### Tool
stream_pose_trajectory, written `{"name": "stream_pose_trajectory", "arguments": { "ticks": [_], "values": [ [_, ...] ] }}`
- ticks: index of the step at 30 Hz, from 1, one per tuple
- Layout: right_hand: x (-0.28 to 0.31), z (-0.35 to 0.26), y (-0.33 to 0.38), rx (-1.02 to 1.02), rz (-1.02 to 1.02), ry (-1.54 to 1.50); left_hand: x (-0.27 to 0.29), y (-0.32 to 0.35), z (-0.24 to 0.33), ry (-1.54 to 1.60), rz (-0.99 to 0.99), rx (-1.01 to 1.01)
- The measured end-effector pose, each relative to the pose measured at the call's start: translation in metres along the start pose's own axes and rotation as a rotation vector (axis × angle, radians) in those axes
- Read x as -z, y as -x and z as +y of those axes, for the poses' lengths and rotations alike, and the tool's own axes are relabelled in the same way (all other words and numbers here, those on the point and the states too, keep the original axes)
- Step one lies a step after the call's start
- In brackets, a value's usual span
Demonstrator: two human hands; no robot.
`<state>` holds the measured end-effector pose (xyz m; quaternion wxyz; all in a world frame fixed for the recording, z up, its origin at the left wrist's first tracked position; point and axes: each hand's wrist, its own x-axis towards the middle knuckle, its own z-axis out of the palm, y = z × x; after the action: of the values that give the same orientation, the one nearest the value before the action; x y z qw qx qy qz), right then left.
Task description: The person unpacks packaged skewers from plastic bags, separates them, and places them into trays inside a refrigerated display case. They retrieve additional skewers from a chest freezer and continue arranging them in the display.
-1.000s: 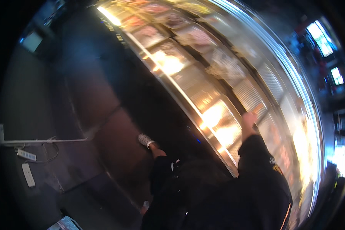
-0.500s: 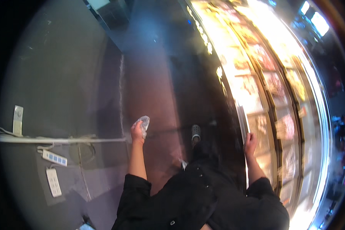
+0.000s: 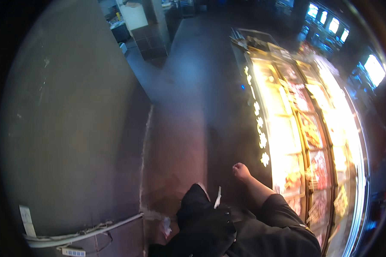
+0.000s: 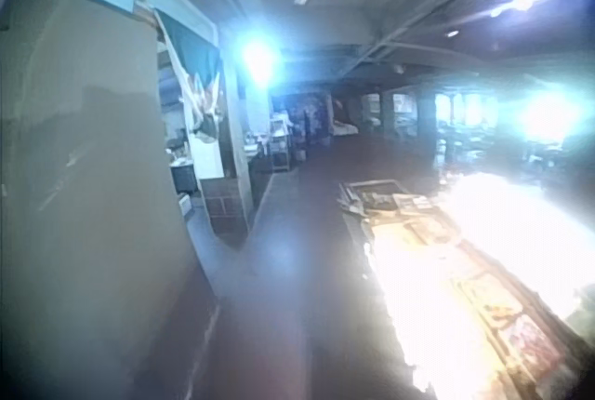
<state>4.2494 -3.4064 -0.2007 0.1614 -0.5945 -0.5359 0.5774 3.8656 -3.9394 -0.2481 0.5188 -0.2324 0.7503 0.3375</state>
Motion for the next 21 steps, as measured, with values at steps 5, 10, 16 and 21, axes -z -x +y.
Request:
{"name": "stream_pose_trajectory", "arguments": {
  "ticks": [5, 10, 16, 21],
  "values": [
    [0.014, -0.149, -0.196, 0.347, 0.033, 0.304, -0.109, -0.041, 0.165, 0.094, -0.016, 0.092],
    [0.041, -0.186, -0.343, -0.17, -0.079, 0.341, -0.209, -0.103, 0.472, 0.134, -0.09, -0.055],
    [0.079, -0.179, -0.514, -0.581, -0.406, 0.501, -0.367, -0.086, 0.963, 0.252, -0.214, -0.669],
    [0.085, -0.22, -0.709, -0.767, -0.304, -0.126, -0.47, -0.066, 1.194, 0.471, -0.43, -0.906]
  ]
}}
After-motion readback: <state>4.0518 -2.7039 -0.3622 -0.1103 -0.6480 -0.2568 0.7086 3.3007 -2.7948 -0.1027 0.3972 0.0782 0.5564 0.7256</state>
